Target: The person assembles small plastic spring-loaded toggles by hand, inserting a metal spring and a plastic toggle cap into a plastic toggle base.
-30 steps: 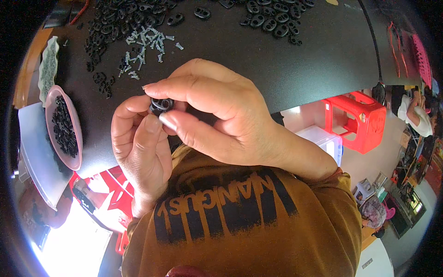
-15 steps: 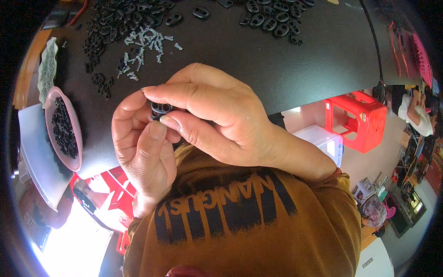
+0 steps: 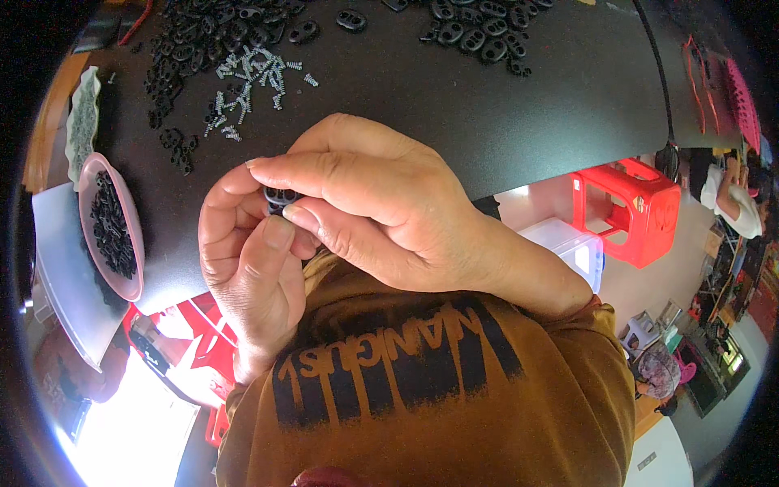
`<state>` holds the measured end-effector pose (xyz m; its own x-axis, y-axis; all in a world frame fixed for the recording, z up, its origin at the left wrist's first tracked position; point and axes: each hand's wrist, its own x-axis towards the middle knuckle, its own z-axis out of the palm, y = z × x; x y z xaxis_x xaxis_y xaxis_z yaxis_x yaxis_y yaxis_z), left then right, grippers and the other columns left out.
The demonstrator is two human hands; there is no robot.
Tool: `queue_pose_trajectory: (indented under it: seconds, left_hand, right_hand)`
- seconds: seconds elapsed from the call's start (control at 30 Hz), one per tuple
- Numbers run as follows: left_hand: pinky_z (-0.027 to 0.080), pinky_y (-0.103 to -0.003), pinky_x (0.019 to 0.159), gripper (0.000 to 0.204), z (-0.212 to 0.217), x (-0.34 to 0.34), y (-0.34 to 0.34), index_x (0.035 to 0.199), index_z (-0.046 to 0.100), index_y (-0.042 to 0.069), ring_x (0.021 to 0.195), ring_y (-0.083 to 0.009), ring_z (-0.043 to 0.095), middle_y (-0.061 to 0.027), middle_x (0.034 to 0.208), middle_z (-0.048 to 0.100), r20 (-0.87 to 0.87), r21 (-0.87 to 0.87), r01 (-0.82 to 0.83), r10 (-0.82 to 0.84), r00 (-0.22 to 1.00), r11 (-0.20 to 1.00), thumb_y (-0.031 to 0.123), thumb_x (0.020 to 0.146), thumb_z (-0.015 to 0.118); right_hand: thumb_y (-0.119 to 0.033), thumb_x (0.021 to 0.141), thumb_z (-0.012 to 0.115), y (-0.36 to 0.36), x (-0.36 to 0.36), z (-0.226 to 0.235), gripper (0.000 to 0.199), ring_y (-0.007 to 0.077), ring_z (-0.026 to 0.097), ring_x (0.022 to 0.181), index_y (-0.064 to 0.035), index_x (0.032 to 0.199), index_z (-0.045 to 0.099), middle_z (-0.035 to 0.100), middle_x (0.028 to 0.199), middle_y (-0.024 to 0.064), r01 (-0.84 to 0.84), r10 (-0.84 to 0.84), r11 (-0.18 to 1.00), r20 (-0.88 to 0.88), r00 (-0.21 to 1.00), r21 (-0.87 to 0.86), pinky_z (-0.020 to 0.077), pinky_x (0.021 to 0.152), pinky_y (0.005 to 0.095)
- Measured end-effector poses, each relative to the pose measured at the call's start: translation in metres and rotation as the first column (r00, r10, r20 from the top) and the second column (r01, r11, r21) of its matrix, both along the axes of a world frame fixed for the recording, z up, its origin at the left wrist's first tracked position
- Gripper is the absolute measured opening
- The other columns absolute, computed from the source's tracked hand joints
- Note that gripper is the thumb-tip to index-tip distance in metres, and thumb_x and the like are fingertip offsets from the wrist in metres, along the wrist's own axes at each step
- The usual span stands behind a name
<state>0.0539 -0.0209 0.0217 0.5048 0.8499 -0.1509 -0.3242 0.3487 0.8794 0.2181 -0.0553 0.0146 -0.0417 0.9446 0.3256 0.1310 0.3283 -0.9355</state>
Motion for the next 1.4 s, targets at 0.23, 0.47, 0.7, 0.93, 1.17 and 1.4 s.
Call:
queue_pose_trajectory:
  seconds: [0.23,0.47,0.7,0.93,1.17,1.4]
  left_hand:
    - [0.053,-0.022,0.069,0.038,0.000,0.001,-0.002,0.121,0.044,-0.001,0.076,-0.0111,0.058,-0.0098,0.093,0.058,0.021,-0.057,-0.029,0.030,0.999,0.998,-0.008,0.084,0.051]
    - [0.054,-0.026,0.070,0.034,-0.004,0.002,-0.002,0.119,0.047,-0.002,0.080,-0.0152,0.061,-0.0121,0.097,0.060,0.149,-0.048,-0.017,0.024,0.989,0.999,-0.004,0.086,0.052]
    - [0.054,-0.026,0.072,0.031,-0.006,0.001,-0.002,0.117,0.049,-0.002,0.077,-0.0148,0.062,-0.0108,0.096,0.060,0.117,0.012,-0.019,0.017,0.993,1.000,-0.003,0.087,0.053]
    - [0.049,-0.026,0.080,0.029,-0.009,-0.001,-0.006,0.114,0.051,-0.002,0.089,-0.0141,0.058,-0.0103,0.102,0.059,0.144,0.073,-0.025,0.015,0.990,0.997,-0.002,0.085,0.056]
    - [0.049,-0.026,0.076,0.028,-0.011,0.003,-0.008,0.111,0.052,-0.003,0.085,-0.0132,0.058,-0.0104,0.101,0.059,0.182,0.063,-0.056,0.043,0.982,0.996,0.000,0.084,0.059]
    - [0.053,-0.026,0.071,0.029,-0.012,0.000,-0.001,0.113,0.048,0.000,0.078,-0.0148,0.062,-0.0113,0.094,0.060,0.111,0.132,-0.005,-0.010,0.994,0.991,-0.007,0.085,0.053]
  right_hand:
    - [-0.010,0.085,0.058,0.004,0.002,-0.002,0.035,0.0185,0.056,0.080,0.0027,0.117,0.055,0.058,0.096,0.0131,-0.022,0.015,0.998,0.104,0.994,0.067,0.0456,0.066,0.0262]
    - [-0.011,0.085,0.058,0.003,-0.001,-0.001,0.037,0.0194,0.056,0.080,0.0028,0.119,0.054,0.057,0.097,0.0125,-0.021,0.019,1.000,0.061,0.998,0.022,0.0455,0.066,0.0268]
    - [-0.010,0.088,0.054,0.004,-0.001,-0.003,0.036,0.0177,0.054,0.080,0.0039,0.120,0.052,0.056,0.098,0.0129,-0.016,-0.002,0.993,0.146,0.989,0.119,0.0450,0.066,0.0252]
    - [-0.010,0.089,0.051,0.001,-0.008,-0.006,0.033,0.0147,0.053,0.074,0.0046,0.119,0.052,0.054,0.097,0.0125,0.021,-0.038,0.989,0.110,0.993,0.149,0.0443,0.062,0.0241]
    - [-0.006,0.089,0.050,0.003,-0.011,-0.010,0.028,0.0141,0.052,0.070,0.0042,0.115,0.055,0.055,0.096,0.0129,0.079,-0.117,0.969,0.153,0.981,0.234,0.0441,0.060,0.0243]
    - [0.003,0.074,0.062,0.004,-0.010,-0.002,0.036,0.0208,0.057,0.071,0.0042,0.110,0.057,0.058,0.088,0.0119,0.096,-0.126,0.974,0.137,0.982,0.207,0.0468,0.058,0.0274]
